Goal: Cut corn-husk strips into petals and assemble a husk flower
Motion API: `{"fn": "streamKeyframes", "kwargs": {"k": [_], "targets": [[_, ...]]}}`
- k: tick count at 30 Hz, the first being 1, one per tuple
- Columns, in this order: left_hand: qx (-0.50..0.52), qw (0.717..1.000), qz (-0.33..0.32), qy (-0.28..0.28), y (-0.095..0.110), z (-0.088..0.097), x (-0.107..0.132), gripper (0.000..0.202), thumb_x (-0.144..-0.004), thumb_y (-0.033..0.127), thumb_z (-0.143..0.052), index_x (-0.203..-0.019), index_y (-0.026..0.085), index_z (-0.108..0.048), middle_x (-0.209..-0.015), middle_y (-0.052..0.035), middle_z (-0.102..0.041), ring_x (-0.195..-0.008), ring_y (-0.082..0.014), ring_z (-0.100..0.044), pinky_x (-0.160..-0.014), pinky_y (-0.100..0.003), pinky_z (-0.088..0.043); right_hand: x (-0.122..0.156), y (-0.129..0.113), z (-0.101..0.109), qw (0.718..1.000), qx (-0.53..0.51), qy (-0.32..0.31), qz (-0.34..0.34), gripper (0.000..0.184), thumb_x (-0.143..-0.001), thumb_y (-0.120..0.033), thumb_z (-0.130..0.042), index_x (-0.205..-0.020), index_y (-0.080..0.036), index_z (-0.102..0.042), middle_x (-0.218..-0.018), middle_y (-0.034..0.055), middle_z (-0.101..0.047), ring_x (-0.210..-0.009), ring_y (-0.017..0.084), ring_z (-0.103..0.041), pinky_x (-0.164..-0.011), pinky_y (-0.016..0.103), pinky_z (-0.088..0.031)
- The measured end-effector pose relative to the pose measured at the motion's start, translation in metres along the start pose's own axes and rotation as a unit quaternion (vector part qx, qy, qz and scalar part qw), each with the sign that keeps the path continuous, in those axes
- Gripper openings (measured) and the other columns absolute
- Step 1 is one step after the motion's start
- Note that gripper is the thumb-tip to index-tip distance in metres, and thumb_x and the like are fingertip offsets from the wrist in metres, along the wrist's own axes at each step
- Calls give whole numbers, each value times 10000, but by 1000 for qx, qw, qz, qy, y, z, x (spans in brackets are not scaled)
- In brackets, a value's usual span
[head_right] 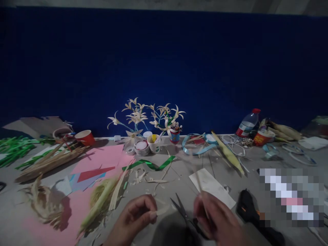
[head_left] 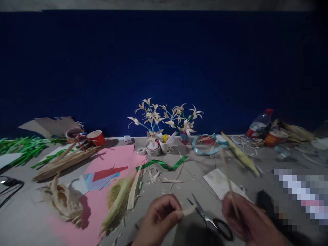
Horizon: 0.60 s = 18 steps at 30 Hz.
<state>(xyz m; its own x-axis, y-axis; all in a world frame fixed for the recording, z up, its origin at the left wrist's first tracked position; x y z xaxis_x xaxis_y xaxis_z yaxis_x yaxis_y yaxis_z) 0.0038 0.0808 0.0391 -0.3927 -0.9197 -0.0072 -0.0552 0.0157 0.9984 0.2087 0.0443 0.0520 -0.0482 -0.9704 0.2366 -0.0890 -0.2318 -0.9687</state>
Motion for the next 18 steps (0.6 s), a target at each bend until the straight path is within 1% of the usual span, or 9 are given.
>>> {"fn": "streamKeyframes", "kwargs": {"k": [2,4,5,7,9,12,14,16,18], "targets": [[-80,996,-32,-29,9,-5,-1,167,-796,265,-651,-684,164,-582,-687,-2,-551,-696,-156,-516,-674,-253,-374,-3,-15,-9,993,91,7,75,311,-797,-536,-633,-755,-230,-672,-669,-20,-553,-611,141,-519,-579,223,-437],[-162,983,-76,-49,19,-10,-1,87,-776,151,-629,-696,165,-600,-708,-3,-584,-737,-159,-558,-738,-251,-391,-5,-23,-28,971,193,-44,132,159,-784,-378,-660,-830,-230,-695,-807,1,-597,-732,166,-574,-660,233,-457],[-190,975,-96,-58,23,-12,-1,81,-756,104,-619,-705,166,-607,-717,-2,-596,-747,-157,-573,-758,-247,-397,-6,-24,-37,958,237,-77,146,109,-775,-313,-651,-815,-222,-695,-809,2,-590,-732,167,-575,-653,234,-452],[-222,965,-121,-71,28,-15,0,125,-710,44,-603,-724,167,-619,-726,-2,-615,-746,-154,-592,-767,-239,-413,-7,-20,-48,936,296,-128,142,61,-760,-234,-626,-740,-204,-675,-736,-14,-549,-676,153,-551,-604,227,-427],[-241,960,-125,-70,31,-14,-1,154,-684,24,-590,-733,165,-625,-732,-8,-630,-739,-156,-599,-764,-240,-421,-10,-14,-50,934,305,-148,116,78,-744,-203,-614,-672,-190,-640,-686,-25,-522,-651,145,-526,-588,226,-403],[-223,967,-107,-59,31,-14,-2,130,-706,48,-597,-748,167,-631,-758,-19,-633,-763,-163,-593,-774,-248,-418,-12,1,-48,960,226,-155,56,69,-699,-216,-641,-654,-183,-601,-642,-36,-513,-631,139,-492,-585,232,-379],[-175,979,-95,-50,29,-16,-3,46,-762,154,-633,-806,167,-630,-804,-33,-625,-794,-176,-583,-766,-259,-417,-14,12,-46,985,118,-127,28,134,-668,-260,-684,-647,-187,-574,-602,-51,-496,-595,125,-455,-563,229,-353],[-131,986,-95,-43,24,-20,-2,163,-787,314,-675,-823,168,-613,-818,-41,-608,-806,-191,-572,-752,-272,-412,-16,23,-44,997,3,-75,6,214,-668,-333,-723,-656,-190,-564,-566,-63,-495,-547,105,-418,-528,214,-326],[-106,988,-109,-32,17,-25,-2,258,-795,414,-680,-774,172,-592,-782,-36,-596,-788,-192,-564,-740,-277,-401,-16,34,-43,997,-74,-24,-9,281,-673,-405,-758,-675,-190,-577,-544,-70,-505,-502,86,-384,-486,194,-297]]}}
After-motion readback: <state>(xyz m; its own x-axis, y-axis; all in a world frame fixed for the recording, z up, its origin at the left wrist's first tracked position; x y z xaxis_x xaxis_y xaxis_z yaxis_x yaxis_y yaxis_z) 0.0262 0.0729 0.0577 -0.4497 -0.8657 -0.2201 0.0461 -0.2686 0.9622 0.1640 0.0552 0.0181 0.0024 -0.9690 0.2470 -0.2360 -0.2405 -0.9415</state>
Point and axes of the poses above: each hand's wrist, its own x-axis away from the middle knuckle, its own z-axis out of the back of the hand, y = z × x, the point moved 6 cm from there along -x, towards the middle knuckle
